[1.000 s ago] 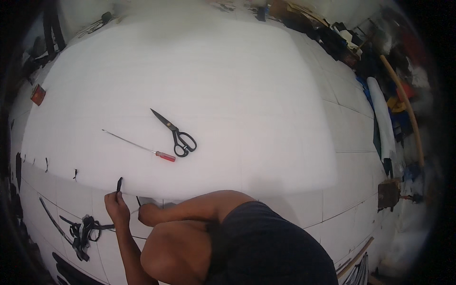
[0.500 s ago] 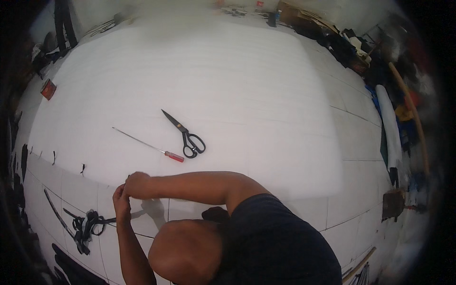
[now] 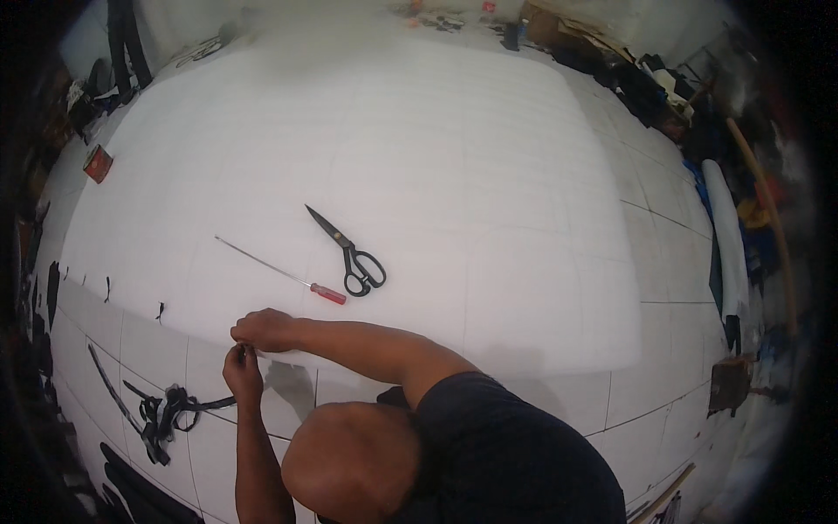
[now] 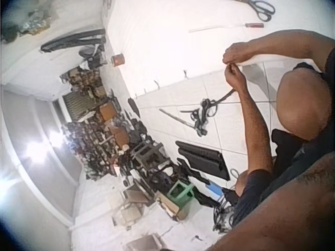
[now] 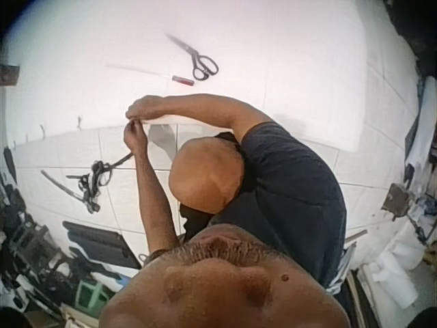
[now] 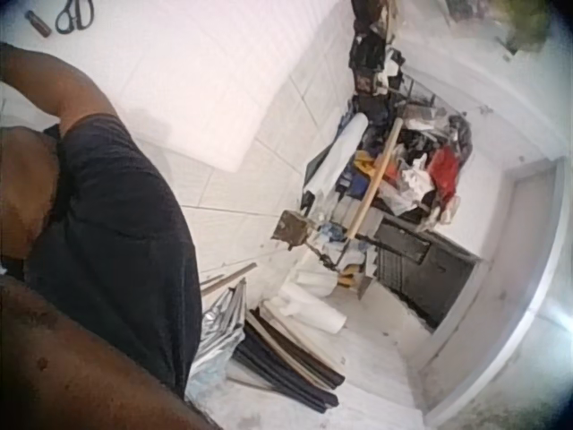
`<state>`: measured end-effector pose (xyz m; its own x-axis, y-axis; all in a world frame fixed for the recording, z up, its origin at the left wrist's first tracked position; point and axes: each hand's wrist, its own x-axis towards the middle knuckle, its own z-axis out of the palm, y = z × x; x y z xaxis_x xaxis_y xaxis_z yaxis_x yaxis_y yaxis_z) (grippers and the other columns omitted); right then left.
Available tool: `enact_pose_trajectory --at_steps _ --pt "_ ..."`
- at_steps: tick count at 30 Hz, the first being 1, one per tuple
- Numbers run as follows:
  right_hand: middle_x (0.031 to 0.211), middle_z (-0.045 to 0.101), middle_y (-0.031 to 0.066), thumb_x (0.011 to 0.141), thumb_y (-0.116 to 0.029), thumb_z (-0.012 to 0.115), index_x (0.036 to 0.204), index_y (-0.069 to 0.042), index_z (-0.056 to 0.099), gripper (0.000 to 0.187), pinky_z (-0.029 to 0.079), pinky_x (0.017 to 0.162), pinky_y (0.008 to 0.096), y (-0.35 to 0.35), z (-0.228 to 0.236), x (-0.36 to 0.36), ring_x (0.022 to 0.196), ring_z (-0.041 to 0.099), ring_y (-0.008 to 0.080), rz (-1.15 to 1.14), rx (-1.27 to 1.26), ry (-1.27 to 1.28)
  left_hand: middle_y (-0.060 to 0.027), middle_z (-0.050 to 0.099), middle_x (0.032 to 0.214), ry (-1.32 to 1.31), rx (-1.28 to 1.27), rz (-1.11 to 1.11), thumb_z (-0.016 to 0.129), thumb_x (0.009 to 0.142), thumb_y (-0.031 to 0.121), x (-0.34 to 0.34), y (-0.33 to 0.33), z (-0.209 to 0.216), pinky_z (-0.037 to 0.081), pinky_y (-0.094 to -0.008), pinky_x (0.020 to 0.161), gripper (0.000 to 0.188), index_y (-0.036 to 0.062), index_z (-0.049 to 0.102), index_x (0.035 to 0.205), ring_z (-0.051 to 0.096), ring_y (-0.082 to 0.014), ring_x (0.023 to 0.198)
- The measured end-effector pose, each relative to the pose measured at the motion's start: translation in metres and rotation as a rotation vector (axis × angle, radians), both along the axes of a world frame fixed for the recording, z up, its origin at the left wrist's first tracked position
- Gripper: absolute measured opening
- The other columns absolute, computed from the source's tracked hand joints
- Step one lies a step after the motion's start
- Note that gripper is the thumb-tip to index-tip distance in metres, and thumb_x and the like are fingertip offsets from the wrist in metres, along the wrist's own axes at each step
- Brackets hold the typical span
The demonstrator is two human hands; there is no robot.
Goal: The person attaches fabric straps along the edge of a large foam pad, inserting strips through the foam using a metal rod, tying knots by hand, and cutting material with scissors.
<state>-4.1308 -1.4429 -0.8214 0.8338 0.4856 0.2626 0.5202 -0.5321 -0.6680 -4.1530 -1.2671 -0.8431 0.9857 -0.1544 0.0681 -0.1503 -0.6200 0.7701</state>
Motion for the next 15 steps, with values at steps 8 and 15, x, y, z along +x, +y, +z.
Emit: enact_pose_trajectory --at_steps 8,15 --pt "0.092 0.066 0.017 0.085 -0.027 0.065 0.101 -0.006 0.063 0.027 0.049 0.085 0.0462 0.001 -0.01 0.041 0.094 0.063 0.0377 -0.102 -0.118 0.349 -0.021 0.068 0.094 -0.281 0.215 0.189 0.057 0.095 0.016 -0.015 -0.044 -0.003 0.05 -0.0431 0.075 0.022 -0.0036 0.067 0.1 0.065 -0.0375 0.088" --pt "0.1 0.059 0.0157 0.079 -0.011 0.067 0.098 -0.004 0.06 0.022 0.048 0.085 0.0429 0.001 -0.008 -0.007 0.097 0.058 0.0343 -0.213 0.307 0.199 -0.0113 0.066 0.092 -0.023 -0.056 0.091 0.058 0.095 0.016 0.013 0.021 -0.021 0.046 -0.0342 0.075 0.02 -0.0008 0.067 0.1 0.06 -0.0228 0.085"
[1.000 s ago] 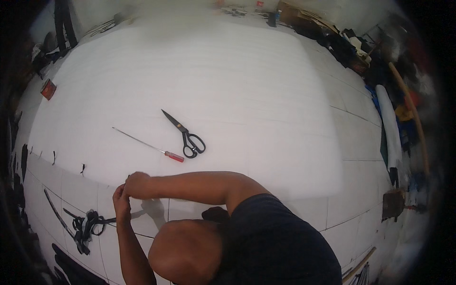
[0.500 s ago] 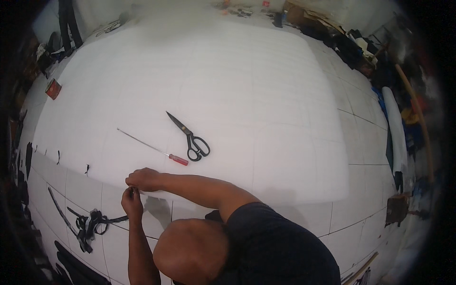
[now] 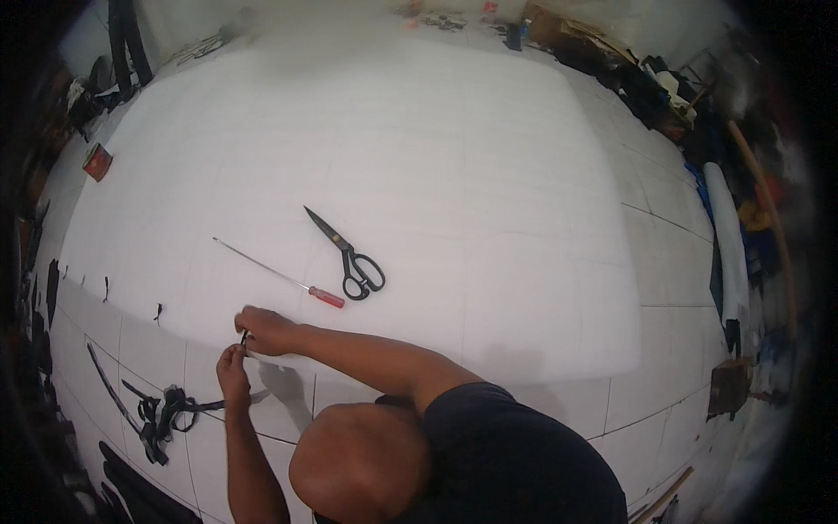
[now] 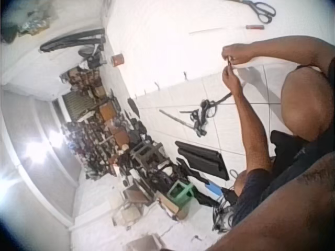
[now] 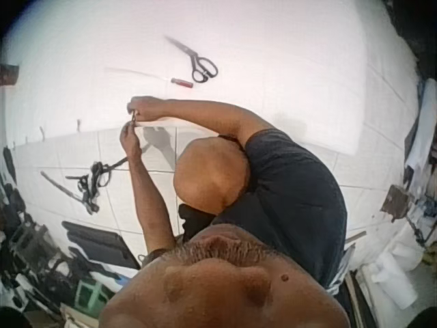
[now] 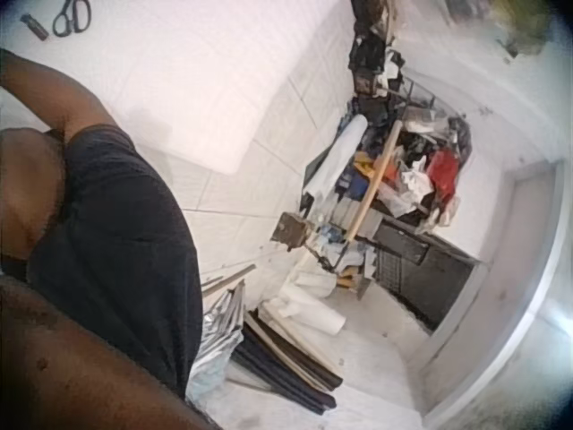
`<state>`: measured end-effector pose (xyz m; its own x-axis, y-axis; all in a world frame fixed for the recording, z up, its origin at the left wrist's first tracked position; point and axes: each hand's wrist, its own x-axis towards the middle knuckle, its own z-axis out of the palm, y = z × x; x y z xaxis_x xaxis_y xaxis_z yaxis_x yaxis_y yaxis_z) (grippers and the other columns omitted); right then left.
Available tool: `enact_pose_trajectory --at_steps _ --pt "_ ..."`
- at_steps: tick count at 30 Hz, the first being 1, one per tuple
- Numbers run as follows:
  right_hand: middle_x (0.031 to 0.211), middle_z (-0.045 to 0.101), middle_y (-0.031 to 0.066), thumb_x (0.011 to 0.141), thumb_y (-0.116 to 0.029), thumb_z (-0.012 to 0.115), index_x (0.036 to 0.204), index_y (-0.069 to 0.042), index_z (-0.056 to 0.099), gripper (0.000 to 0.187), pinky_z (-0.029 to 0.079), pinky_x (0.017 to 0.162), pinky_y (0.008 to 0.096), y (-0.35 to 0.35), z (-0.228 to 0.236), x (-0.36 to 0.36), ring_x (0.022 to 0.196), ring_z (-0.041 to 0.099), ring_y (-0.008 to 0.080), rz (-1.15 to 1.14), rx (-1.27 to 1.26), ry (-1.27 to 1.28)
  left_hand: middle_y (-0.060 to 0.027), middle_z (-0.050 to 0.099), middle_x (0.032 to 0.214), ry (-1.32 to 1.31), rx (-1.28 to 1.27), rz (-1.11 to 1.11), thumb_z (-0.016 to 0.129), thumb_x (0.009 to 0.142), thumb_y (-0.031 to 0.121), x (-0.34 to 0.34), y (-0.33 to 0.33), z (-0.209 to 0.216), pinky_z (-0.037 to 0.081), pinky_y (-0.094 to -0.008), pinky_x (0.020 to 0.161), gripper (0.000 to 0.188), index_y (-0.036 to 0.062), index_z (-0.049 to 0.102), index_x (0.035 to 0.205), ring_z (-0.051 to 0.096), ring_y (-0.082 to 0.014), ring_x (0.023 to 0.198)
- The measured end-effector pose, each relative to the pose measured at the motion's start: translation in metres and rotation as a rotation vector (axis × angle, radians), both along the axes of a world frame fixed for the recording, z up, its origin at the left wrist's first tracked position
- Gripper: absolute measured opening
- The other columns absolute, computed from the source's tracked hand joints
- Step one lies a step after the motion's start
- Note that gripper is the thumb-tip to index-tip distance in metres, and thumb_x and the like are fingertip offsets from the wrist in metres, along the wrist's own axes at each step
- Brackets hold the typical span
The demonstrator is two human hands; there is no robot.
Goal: The person attaches fabric straps along the edge of a large foam pad, inserting strips through the foam using a metal rod, tying knots by hand, and cutting material with scissors.
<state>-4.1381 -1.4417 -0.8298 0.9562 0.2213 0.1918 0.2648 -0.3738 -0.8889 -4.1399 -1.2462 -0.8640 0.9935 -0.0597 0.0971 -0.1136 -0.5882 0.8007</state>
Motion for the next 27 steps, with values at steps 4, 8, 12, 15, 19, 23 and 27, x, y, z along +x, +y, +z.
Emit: enact_pose_trajectory --at_steps 4,8,12,15,19,23,27 --pt "0.096 0.058 0.013 0.077 -0.018 0.074 0.092 -0.006 0.061 0.024 0.049 0.082 0.0399 0.001 -0.014 -0.02 0.094 0.058 0.0306 -0.061 -0.228 -0.282 0.0025 0.053 0.075 0.656 -0.291 -0.11 0.058 0.093 0.019 0.019 -0.012 0.047 0.042 -0.0267 0.062 0.012 0.0101 0.065 0.097 0.053 -0.0121 0.071" --pt "0.086 0.059 0.0078 0.082 -0.024 0.07 0.087 -0.008 0.062 0.02 0.052 0.074 0.0401 0.001 -0.016 -0.006 0.086 0.061 0.0281 -0.074 -0.31 -0.286 0.0083 0.039 0.061 0.838 -0.423 -0.035 0.061 0.093 0.026 0.021 -0.013 0.046 0.026 -0.0232 0.042 0.015 0.0109 0.063 0.095 0.036 -0.0046 0.051" --pt "0.083 0.06 0.0055 0.084 -0.024 0.068 0.085 -0.009 0.062 0.016 0.053 0.07 0.0407 0.006 -0.006 -0.009 0.083 0.062 0.0269 -0.056 -0.344 -0.317 0.0091 0.037 0.059 0.794 -0.54 0.007 0.062 0.093 0.031 0.015 -0.003 0.027 0.021 -0.023 0.038 0.02 0.0117 0.062 0.098 0.031 -0.0034 0.046" --pt "0.084 0.061 0.0045 0.086 -0.023 0.066 0.083 -0.009 0.063 0.014 0.053 0.071 0.0403 0.004 -0.002 -0.015 0.084 0.062 0.0259 -0.097 -0.367 -0.265 0.0091 0.036 0.058 0.81 -0.479 0.008 0.063 0.093 0.032 0.014 -0.01 0.033 0.02 -0.0226 0.039 0.022 0.0115 0.062 0.101 0.029 -0.0036 0.045" --pt "0.085 0.061 0.0041 0.087 -0.023 0.064 0.086 -0.01 0.064 0.013 0.054 0.069 0.0393 0.003 -0.014 -0.013 0.086 0.062 0.0248 -0.066 -0.266 -0.357 0.0092 0.036 0.057 0.823 -0.516 0.005 0.063 0.094 0.033 0.017 -0.004 0.028 0.021 -0.0222 0.039 0.024 0.0105 0.063 0.102 0.029 -0.0035 0.045" --pt "0.089 0.061 0.0063 0.082 -0.018 0.063 0.086 -0.009 0.062 0.009 0.054 0.07 0.0392 0.001 -0.024 -0.009 0.088 0.061 0.0258 -0.166 -0.239 -0.398 0.0098 0.038 0.059 0.778 -0.534 -0.072 0.062 0.094 0.031 0.016 -0.007 0.026 0.024 -0.0219 0.041 0.022 0.0096 0.062 0.1 0.033 -0.0035 0.047" --pt "0.085 0.058 0.0077 0.08 -0.012 0.06 0.083 -0.007 0.059 0.006 0.054 0.068 0.0395 0.005 -0.024 -0.013 0.085 0.06 0.0265 -0.225 -0.346 -0.355 0.0023 0.057 0.067 0.544 -0.391 0.023 0.064 0.093 0.024 0.009 0.001 0.015 0.04 -0.0243 0.054 0.021 0.004 0.065 0.101 0.048 -0.0082 0.056"
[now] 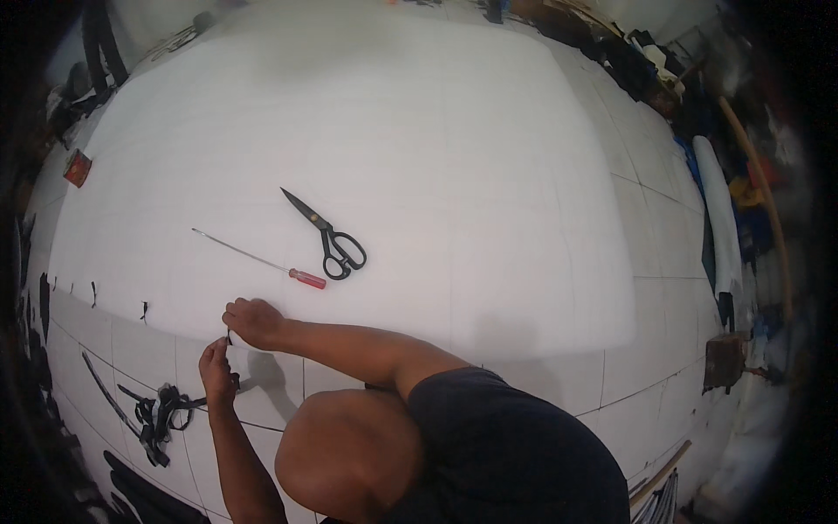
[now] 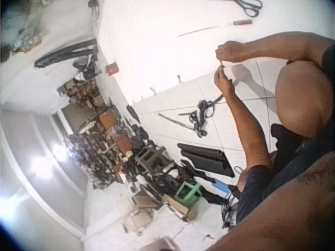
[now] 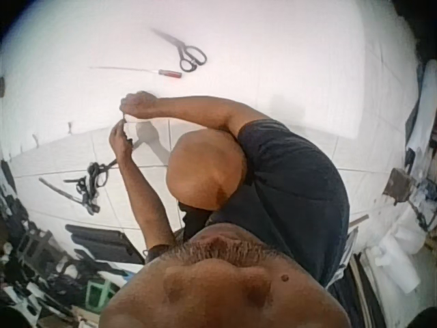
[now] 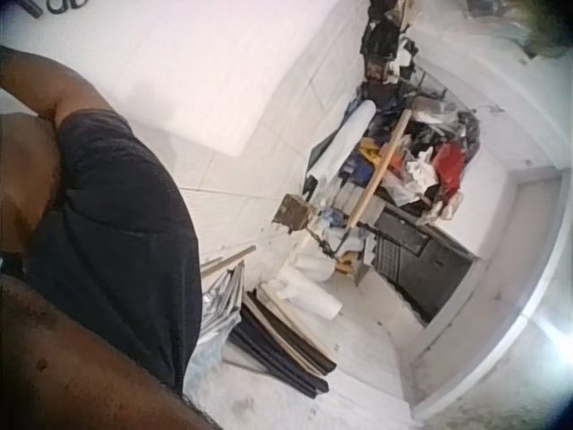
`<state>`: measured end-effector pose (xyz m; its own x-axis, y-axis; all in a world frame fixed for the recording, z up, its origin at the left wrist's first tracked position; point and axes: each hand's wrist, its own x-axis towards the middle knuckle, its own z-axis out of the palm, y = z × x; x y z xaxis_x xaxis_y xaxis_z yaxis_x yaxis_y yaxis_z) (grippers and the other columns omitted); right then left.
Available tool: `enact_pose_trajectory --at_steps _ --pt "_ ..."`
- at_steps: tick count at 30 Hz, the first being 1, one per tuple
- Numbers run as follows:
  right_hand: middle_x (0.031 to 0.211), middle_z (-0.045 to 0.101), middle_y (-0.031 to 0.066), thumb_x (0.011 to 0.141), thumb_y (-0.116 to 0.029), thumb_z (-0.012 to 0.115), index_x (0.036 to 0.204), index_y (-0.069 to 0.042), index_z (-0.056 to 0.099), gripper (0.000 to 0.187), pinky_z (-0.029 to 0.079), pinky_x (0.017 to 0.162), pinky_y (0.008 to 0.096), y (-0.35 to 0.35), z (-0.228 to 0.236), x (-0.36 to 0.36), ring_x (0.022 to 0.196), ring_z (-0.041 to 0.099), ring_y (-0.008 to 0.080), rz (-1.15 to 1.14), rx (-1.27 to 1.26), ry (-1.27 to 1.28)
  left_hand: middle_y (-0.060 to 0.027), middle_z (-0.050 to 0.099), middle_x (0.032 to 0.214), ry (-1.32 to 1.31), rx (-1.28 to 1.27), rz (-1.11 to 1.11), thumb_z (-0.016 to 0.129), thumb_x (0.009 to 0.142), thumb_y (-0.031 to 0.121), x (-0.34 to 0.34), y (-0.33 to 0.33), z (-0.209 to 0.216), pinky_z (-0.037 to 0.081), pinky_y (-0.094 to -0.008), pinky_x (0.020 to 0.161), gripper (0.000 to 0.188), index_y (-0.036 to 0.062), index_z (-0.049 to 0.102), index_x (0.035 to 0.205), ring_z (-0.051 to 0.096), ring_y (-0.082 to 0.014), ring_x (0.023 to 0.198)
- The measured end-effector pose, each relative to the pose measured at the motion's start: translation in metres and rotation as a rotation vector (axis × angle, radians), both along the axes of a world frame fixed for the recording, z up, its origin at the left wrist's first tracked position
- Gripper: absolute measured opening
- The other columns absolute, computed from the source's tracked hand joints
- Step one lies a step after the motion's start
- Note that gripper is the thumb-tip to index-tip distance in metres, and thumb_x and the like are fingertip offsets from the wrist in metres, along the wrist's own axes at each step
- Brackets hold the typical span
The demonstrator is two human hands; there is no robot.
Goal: The person attaches fabric straps along the edge of a large foam pad, inserting strips through the foam using a metal rod, tying knots by hand, and cutting material with scissors.
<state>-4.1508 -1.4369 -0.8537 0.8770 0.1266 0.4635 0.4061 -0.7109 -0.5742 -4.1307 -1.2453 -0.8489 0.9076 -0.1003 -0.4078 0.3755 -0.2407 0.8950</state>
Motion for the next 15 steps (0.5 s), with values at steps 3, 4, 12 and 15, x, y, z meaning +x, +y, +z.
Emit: enact_pose_trajectory --at_steps 3,4,12,15 --pt "0.081 0.055 0.0084 0.08 -0.008 0.059 0.081 -0.005 0.055 0.006 0.051 0.062 0.0379 0.002 0.004 0.001 0.078 0.059 0.0256 -0.032 -0.041 -0.122 -0.0059 0.065 0.073 -0.112 0.051 0.111 0.065 0.093 0.022 -0.007 0.014 -0.014 0.046 -0.0291 0.062 0.023 -0.0012 0.066 0.096 0.056 -0.0129 0.064" --pt "0.081 0.055 0.0086 0.08 -0.009 0.059 0.081 -0.005 0.056 0.006 0.051 0.062 0.0376 -0.002 0.0 0.002 0.077 0.059 0.0252 -0.062 -0.042 -0.14 -0.0059 0.065 0.073 -0.109 0.044 0.099 0.065 0.093 0.022 -0.005 0.005 -0.01 0.046 -0.0291 0.062 0.023 -0.0012 0.066 0.096 0.056 -0.0129 0.064" --pt "0.087 0.058 0.0096 0.08 -0.011 0.057 0.087 -0.004 0.059 0.01 0.049 0.071 0.0393 0.004 0.003 -0.013 0.084 0.058 0.0259 -0.063 -0.081 -0.055 -0.0064 0.059 0.064 -0.256 0.618 -0.157 0.066 0.091 0.025 0.016 0.01 0.013 0.043 -0.0302 0.055 0.028 -0.0025 0.067 0.086 0.052 -0.0135 0.057" --pt "0.084 0.056 0.0079 0.083 -0.013 0.059 0.087 -0.005 0.06 0.009 0.046 0.075 0.0383 0.0 0.002 -0.021 0.086 0.058 0.0251 -0.059 -0.224 -0.09 0.0053 0.04 0.051 0.221 0.13 0.067 0.062 0.092 0.024 0.021 -0.013 0.036 0.028 -0.0259 0.041 0.02 0.0057 0.066 0.085 0.037 -0.0062 0.047"
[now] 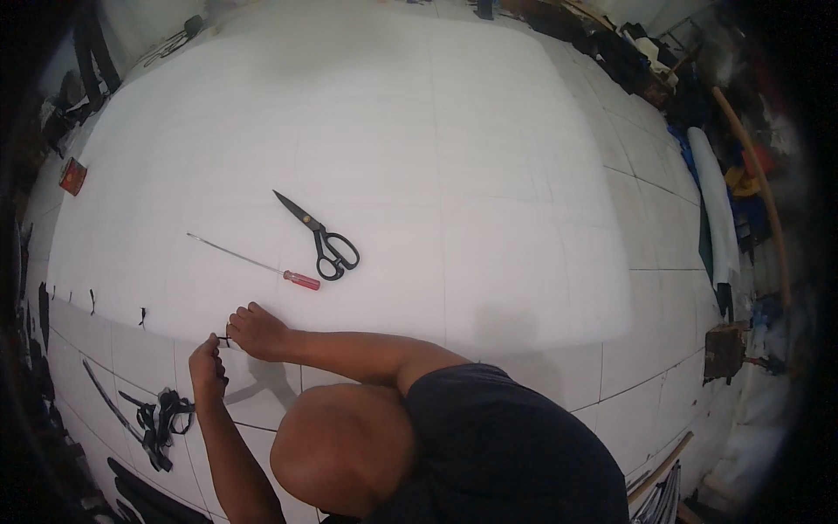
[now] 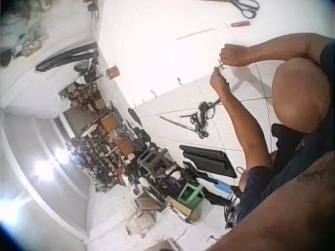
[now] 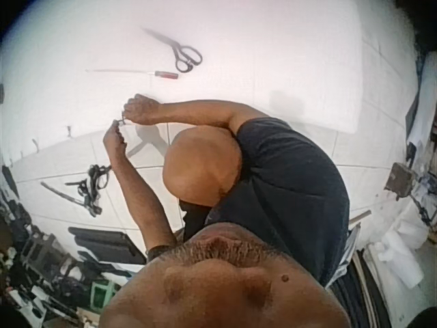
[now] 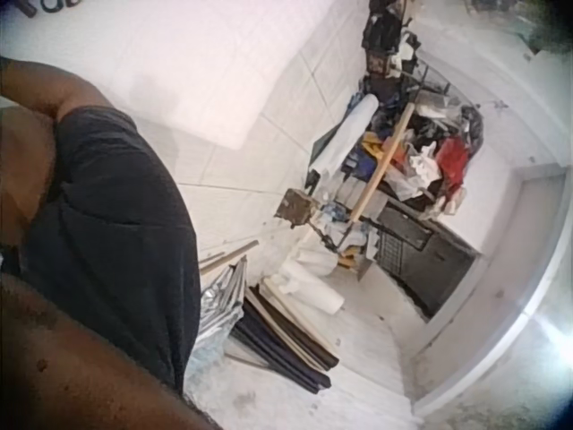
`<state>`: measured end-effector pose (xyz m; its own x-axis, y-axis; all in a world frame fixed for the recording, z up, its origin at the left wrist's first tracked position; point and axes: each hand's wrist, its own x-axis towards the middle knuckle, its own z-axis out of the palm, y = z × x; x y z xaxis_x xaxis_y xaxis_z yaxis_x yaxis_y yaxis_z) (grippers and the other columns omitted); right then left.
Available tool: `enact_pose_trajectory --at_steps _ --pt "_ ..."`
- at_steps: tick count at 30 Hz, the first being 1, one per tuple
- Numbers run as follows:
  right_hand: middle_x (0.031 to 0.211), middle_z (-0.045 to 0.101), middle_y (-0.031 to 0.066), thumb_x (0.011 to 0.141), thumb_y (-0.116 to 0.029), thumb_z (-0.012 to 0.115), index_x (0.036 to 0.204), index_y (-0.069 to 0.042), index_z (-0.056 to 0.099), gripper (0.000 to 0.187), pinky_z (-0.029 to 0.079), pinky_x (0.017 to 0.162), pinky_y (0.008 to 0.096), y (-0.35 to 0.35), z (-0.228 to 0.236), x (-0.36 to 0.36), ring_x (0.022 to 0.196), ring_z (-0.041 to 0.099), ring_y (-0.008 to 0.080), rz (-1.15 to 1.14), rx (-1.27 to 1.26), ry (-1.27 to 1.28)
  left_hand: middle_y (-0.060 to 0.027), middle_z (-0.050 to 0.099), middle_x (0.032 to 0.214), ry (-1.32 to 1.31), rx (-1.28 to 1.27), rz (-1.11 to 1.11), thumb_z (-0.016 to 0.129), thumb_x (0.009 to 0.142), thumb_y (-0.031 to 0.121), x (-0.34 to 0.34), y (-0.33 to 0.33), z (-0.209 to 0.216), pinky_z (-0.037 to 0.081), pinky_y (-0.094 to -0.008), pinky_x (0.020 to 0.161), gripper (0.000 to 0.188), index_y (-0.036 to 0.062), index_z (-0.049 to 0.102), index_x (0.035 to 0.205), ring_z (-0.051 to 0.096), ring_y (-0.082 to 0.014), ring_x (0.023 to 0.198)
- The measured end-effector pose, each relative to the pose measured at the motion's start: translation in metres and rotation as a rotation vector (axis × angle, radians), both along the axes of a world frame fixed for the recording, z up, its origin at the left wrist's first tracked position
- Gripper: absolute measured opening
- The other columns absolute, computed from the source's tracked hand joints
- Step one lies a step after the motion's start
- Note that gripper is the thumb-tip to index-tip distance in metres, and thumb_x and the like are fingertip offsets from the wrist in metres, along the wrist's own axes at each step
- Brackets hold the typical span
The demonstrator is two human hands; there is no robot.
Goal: The person attaches fabric straps along the edge of a large foam pad, inserting strips through the foam using a metal rod, tying knots by hand, and cutting material with scissors.
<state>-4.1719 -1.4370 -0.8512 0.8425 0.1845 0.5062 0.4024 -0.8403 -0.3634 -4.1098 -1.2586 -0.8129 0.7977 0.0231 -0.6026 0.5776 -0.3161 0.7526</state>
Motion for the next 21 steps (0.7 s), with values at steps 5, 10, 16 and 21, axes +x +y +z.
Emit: enact_pose_trajectory --at_steps 5,10,16,21 --pt "0.091 0.06 0.0094 0.088 -0.017 0.057 0.092 -0.005 0.061 0.013 0.046 0.079 0.0395 0.003 0.008 0.01 0.09 0.059 0.0272 0.192 0.121 0.171 0.0109 0.04 0.06 -0.09 -0.164 -0.112 0.061 0.094 0.026 -0.017 -0.018 0.005 0.02 -0.0203 0.042 0.022 0.0056 0.068 0.1 0.03 0.0002 0.048" --pt "0.096 0.06 0.0108 0.091 -0.019 0.055 0.095 -0.005 0.059 0.015 0.054 0.076 0.0417 -0.014 0.036 0.04 0.098 0.061 0.0284 0.368 0.034 0.302 0.0073 0.048 0.064 -0.167 -0.26 -0.216 0.059 0.097 0.021 -0.021 0.007 -0.009 0.033 -0.0216 0.048 0.022 0.0023 0.067 0.105 0.041 -0.0031 0.054" --pt "0.094 0.061 0.009 0.089 -0.02 0.057 0.099 -0.008 0.058 0.016 0.054 0.074 0.0414 -0.024 0.023 0.049 0.096 0.062 0.0272 0.427 0.013 0.246 -0.0059 0.062 0.096 -0.721 0.167 -0.303 0.058 0.099 0.018 -0.03 -0.01 -0.04 0.044 -0.0301 0.086 0.023 -0.0034 0.062 0.106 0.055 -0.0143 0.093" --pt "0.088 0.065 0.0053 0.087 -0.019 0.059 0.095 -0.012 0.065 0.012 0.054 0.076 0.0411 -0.019 0.015 0.052 0.096 0.062 0.026 0.419 0.219 0.229 -0.0085 0.062 0.099 -0.699 0.113 -0.086 0.06 0.098 0.019 -0.032 -0.014 -0.061 0.047 -0.0309 0.08 0.025 -0.0033 0.061 0.109 0.057 -0.016 0.09"
